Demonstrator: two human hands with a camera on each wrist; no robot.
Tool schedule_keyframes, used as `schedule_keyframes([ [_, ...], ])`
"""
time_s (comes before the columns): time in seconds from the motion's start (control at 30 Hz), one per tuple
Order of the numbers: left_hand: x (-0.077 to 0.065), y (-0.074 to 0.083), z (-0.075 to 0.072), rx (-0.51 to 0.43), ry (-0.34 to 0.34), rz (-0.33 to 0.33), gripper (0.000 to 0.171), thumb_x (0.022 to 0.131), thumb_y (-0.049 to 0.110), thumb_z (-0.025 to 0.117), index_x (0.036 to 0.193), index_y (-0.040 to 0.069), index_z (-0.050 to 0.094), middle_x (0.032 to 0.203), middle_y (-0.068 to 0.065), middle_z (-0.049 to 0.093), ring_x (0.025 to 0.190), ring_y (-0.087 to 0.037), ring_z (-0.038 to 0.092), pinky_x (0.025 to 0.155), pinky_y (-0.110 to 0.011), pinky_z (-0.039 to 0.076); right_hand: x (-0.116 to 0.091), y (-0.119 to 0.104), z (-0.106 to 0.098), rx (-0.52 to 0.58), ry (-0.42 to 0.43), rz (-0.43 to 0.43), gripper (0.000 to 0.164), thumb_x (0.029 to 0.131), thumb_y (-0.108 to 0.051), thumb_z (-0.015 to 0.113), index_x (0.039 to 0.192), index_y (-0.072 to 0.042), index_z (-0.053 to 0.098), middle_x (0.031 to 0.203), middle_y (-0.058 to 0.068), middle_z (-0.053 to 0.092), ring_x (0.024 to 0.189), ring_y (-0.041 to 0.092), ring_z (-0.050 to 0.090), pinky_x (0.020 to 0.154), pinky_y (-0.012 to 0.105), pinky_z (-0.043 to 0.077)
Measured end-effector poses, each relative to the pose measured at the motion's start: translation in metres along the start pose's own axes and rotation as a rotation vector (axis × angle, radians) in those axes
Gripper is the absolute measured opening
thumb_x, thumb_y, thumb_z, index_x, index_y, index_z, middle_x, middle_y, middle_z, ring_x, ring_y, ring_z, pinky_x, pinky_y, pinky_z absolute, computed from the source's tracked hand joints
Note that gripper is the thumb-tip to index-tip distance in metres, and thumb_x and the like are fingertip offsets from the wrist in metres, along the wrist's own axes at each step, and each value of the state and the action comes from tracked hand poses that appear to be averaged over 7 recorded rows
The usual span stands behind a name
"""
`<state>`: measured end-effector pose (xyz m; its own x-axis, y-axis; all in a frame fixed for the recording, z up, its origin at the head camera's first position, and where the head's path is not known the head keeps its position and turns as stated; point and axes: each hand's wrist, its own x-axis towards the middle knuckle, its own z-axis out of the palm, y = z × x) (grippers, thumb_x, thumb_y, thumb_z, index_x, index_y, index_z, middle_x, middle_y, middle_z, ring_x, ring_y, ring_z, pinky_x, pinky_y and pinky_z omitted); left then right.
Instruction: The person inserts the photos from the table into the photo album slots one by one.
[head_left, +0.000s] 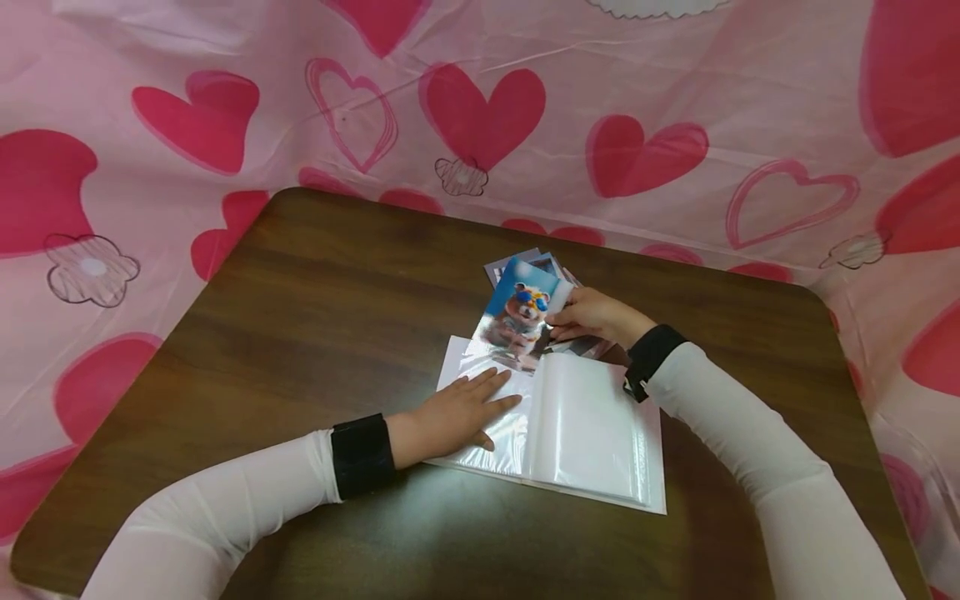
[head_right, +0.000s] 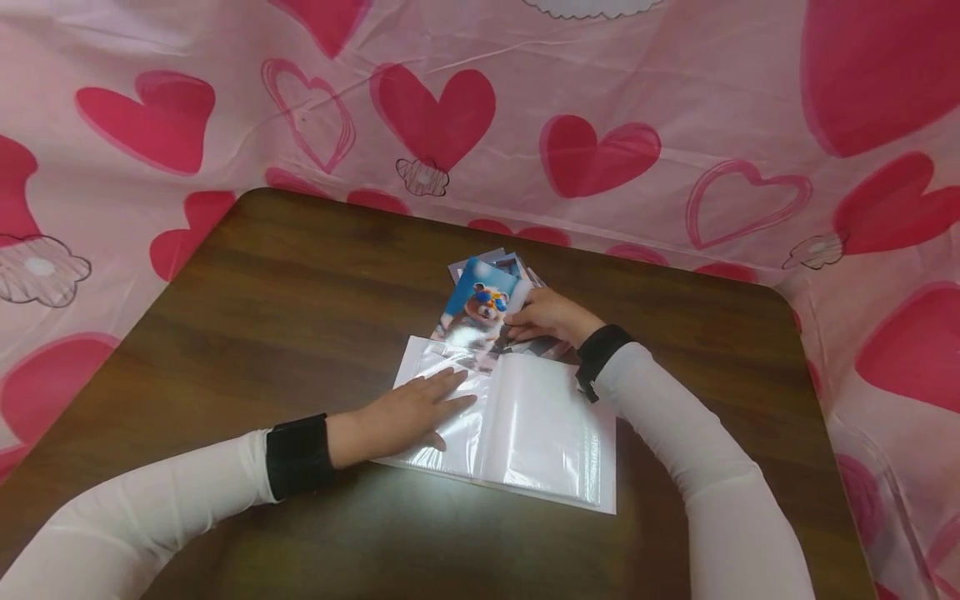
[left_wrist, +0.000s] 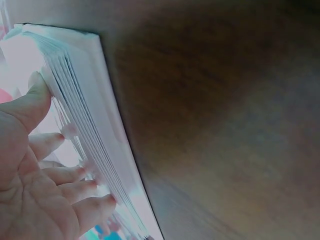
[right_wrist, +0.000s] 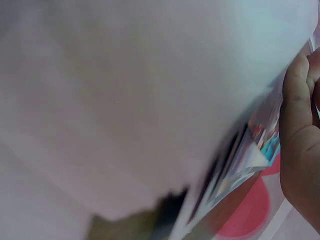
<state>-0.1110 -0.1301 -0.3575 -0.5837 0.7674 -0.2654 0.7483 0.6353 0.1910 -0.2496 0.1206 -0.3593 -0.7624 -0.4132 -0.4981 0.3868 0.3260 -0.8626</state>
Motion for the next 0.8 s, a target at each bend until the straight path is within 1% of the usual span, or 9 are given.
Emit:
schedule_keyframes([
  [0.07,-0.002,0.002,0.0,0.047,0.004,0.027,0.07,0.088,0.042,0.059,0.149,0.016,0.035,0.157,-0.017,0.023,0.141,-0.031,0.02,0.106,-0.052,0.037,0.001,-0.003,0.004,-0.052,0.004,0.004,0.024,0.094,-0.002,0.056,0.112,0.01,0.047,0.081,0.006,0.062,0.066,0.012,0.066,0.062,0.021,0.059],
  [0.17,-0.009,0.005,0.001,0.135,0.032,0.108,0.064,0.091,0.04,0.058,0.147,0.017,0.039,0.154,-0.016,0.03,0.14,-0.029,0.026,0.102,-0.048,0.043,0.004,-0.007,0.007,-0.159,0.067,-0.001,0.028,0.092,-0.011,0.061,0.108,0.007,0.05,0.075,0.005,0.059,0.061,0.013,0.059,0.057,0.021,0.054],
  [0.33,-0.018,0.011,0.006,0.213,0.046,0.233,0.061,0.089,0.039,0.06,0.144,0.017,0.045,0.152,-0.013,0.037,0.138,-0.027,0.032,0.1,-0.044,0.046,0.012,-0.011,0.005,-0.209,0.228,-0.05,0.049,0.09,-0.023,0.064,0.13,0.001,0.048,0.063,0.002,0.047,0.051,0.016,0.04,0.046,0.028,0.034],
  [0.43,-0.021,0.014,0.007,0.208,0.033,0.254,0.06,0.09,0.036,0.061,0.144,0.019,0.044,0.152,-0.012,0.036,0.138,-0.025,0.03,0.101,-0.044,0.045,0.016,-0.011,0.006,-0.252,0.252,-0.077,0.046,0.091,-0.02,0.063,0.13,0.0,0.05,0.061,0.002,0.044,0.049,0.015,0.038,0.045,0.027,0.032],
  [0.53,-0.023,0.014,0.008,0.207,0.041,0.255,0.058,0.09,0.031,0.063,0.144,0.02,0.045,0.152,-0.011,0.037,0.138,-0.025,0.031,0.1,-0.044,0.045,0.019,-0.009,0.011,-0.366,0.201,-0.098,0.042,0.09,-0.018,0.064,0.126,0.002,0.055,0.073,0.008,0.051,0.057,0.019,0.046,0.05,0.028,0.037],
  [0.6,-0.024,0.014,0.008,0.212,0.05,0.255,0.057,0.09,0.03,0.064,0.143,0.02,0.046,0.152,-0.011,0.037,0.138,-0.025,0.032,0.1,-0.043,0.046,0.019,-0.009,0.016,-0.442,0.174,-0.108,0.043,0.09,-0.019,0.064,0.126,0.002,0.056,0.093,0.015,0.059,0.076,0.025,0.056,0.063,0.032,0.045],
  [0.7,-0.025,0.015,0.009,0.218,0.063,0.258,0.055,0.09,0.027,0.064,0.142,0.02,0.048,0.151,-0.011,0.039,0.137,-0.024,0.032,0.1,-0.043,0.046,0.019,-0.011,0.022,-0.448,0.168,-0.15,0.041,0.091,-0.016,0.062,0.126,0.004,0.055,0.12,0.025,0.056,0.103,0.035,0.054,0.081,0.042,0.046],
  [0.77,-0.025,0.016,0.01,0.235,0.067,0.264,0.05,0.093,0.024,0.059,0.142,0.021,0.048,0.151,-0.01,0.039,0.137,-0.024,0.032,0.1,-0.042,0.045,0.018,-0.011,0.024,-0.444,0.197,-0.179,0.035,0.092,-0.013,0.06,0.122,0.004,0.057,0.123,0.026,0.055,0.108,0.036,0.05,0.084,0.044,0.044],
  [0.8,-0.025,0.017,0.01,0.247,0.066,0.268,0.049,0.094,0.021,0.057,0.142,0.022,0.048,0.151,-0.009,0.04,0.137,-0.023,0.032,0.101,-0.041,0.045,0.018,-0.012,0.025,-0.436,0.208,-0.188,0.032,0.092,-0.012,0.06,0.12,0.005,0.059,0.119,0.027,0.056,0.104,0.036,0.051,0.082,0.044,0.044],
])
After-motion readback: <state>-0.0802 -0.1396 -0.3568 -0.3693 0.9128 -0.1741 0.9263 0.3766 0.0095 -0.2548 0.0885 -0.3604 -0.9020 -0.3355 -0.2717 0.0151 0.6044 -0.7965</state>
